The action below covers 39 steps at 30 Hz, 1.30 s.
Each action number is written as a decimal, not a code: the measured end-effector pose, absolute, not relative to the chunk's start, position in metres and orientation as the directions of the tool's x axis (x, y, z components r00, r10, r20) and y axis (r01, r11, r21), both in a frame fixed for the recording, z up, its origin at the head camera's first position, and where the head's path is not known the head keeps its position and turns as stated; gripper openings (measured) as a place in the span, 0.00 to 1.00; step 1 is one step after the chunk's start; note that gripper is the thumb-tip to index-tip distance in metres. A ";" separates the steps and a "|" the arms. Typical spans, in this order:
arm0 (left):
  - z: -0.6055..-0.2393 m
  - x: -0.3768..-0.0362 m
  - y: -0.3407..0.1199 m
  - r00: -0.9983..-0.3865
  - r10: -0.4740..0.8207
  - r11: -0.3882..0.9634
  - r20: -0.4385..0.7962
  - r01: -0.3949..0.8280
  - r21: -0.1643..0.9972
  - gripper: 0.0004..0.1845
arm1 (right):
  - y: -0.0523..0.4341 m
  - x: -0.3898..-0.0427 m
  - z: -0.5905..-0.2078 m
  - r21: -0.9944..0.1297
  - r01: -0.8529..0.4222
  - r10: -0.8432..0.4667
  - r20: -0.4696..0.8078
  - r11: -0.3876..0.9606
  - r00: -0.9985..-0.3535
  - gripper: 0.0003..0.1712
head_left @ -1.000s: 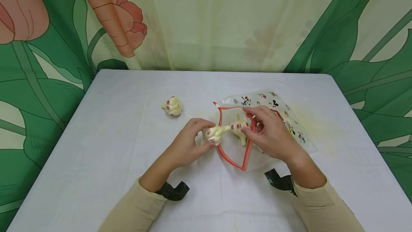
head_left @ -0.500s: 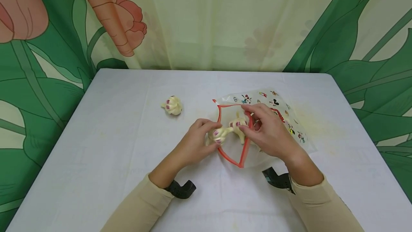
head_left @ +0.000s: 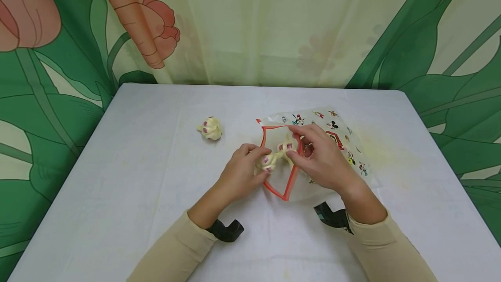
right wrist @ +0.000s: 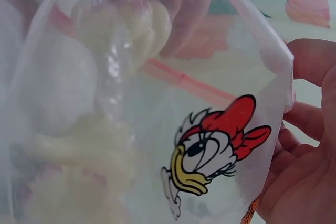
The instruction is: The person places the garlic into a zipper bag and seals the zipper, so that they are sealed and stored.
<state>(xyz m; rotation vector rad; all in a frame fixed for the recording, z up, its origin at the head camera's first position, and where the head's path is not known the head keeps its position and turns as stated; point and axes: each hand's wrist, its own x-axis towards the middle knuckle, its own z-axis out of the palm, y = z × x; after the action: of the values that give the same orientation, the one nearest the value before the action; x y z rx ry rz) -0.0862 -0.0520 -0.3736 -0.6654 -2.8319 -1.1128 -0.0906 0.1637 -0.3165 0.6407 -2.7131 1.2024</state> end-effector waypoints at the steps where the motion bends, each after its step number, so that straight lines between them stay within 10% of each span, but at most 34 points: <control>1: -0.373 -0.086 -0.051 -0.911 0.375 0.657 0.173 0.393 0.643 0.25 | 0.163 -0.090 -0.316 -0.684 -0.417 -0.334 0.260 0.598 -0.906 0.30; 39: -0.381 -0.097 -0.009 -0.956 0.285 0.747 0.070 0.267 0.609 0.17 | 0.159 -0.091 -0.321 -0.695 -0.445 -0.345 0.292 0.564 -0.892 0.31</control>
<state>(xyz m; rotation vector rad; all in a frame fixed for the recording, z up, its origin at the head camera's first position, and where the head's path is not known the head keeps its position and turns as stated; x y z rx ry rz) -0.0967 -0.0088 -0.3808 -0.4678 -2.9618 -1.0260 -0.0912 0.1586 -0.3208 0.6776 -2.6685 1.2386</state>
